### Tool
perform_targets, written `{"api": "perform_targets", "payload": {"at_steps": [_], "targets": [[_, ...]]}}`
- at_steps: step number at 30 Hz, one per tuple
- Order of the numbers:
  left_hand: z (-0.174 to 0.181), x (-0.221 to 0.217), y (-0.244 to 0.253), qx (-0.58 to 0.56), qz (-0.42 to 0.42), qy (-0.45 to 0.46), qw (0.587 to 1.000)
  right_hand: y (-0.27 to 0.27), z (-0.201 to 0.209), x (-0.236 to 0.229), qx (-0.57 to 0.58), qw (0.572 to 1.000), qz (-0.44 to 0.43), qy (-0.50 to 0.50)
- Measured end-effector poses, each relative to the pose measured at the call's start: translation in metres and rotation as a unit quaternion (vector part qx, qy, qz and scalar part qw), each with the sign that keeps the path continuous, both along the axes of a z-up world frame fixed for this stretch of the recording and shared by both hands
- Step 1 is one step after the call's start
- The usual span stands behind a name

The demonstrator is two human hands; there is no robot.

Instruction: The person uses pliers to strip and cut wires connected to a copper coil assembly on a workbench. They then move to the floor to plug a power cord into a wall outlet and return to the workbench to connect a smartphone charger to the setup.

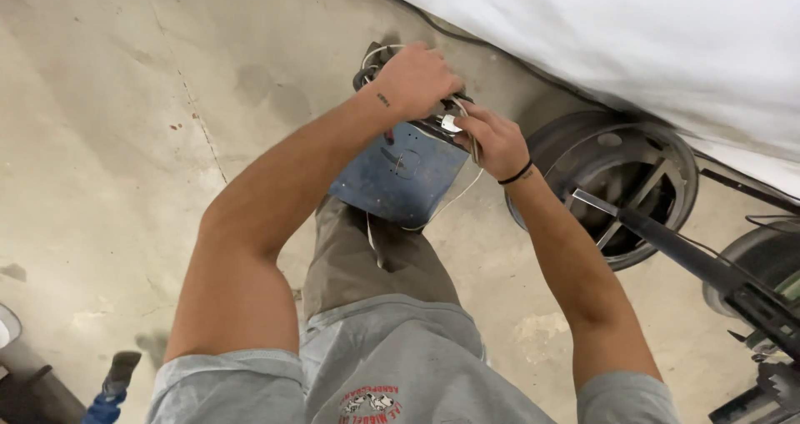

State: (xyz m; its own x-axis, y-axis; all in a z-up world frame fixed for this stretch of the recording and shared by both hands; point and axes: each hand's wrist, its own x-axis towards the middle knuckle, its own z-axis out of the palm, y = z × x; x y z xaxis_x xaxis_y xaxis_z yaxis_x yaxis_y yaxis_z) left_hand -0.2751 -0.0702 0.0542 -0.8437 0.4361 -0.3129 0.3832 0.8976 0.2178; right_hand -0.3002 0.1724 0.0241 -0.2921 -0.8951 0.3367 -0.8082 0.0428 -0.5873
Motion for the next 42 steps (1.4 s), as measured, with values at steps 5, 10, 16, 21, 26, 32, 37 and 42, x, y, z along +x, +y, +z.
{"api": "perform_targets", "payload": {"at_steps": [5, 10, 16, 21, 26, 32, 37, 42], "targets": [[-0.055, -0.014, -0.011, 0.102, 0.062, -0.086, 0.989, -0.007, -0.023, -0.008, 0.050, 0.994, -0.051, -0.077], [-0.084, -0.027, -0.005, 0.187, 0.171, -0.362, 0.897, -0.017, -0.030, -0.020, 0.111, 0.936, -0.151, -0.299], [-0.075, 0.002, -0.028, 0.138, 0.120, -0.576, 0.797, -0.038, -0.056, -0.009, 0.208, 0.752, -0.101, -0.618], [-0.064, 0.021, -0.009, 0.153, 0.192, -0.311, 0.918, -0.065, -0.052, -0.008, 0.350, 0.757, -0.034, -0.550], [-0.080, 0.142, -0.012, 0.449, 0.398, 0.109, 0.792, -0.080, -0.055, -0.016, 0.479, 0.727, -0.013, -0.491], [-0.143, 0.306, 0.019, 0.423, 0.690, -0.117, 0.576, -0.094, -0.094, -0.016, 0.578, 0.803, 0.111, -0.091], [-0.314, 0.440, 0.110, 0.297, 0.850, -0.306, 0.308, -0.082, -0.054, -0.031, 0.436, 0.896, -0.077, 0.030], [-0.271, 0.385, 0.136, 0.368, 0.827, -0.325, 0.274, -0.064, 0.007, 0.020, 0.328, 0.913, -0.187, -0.152]]}}
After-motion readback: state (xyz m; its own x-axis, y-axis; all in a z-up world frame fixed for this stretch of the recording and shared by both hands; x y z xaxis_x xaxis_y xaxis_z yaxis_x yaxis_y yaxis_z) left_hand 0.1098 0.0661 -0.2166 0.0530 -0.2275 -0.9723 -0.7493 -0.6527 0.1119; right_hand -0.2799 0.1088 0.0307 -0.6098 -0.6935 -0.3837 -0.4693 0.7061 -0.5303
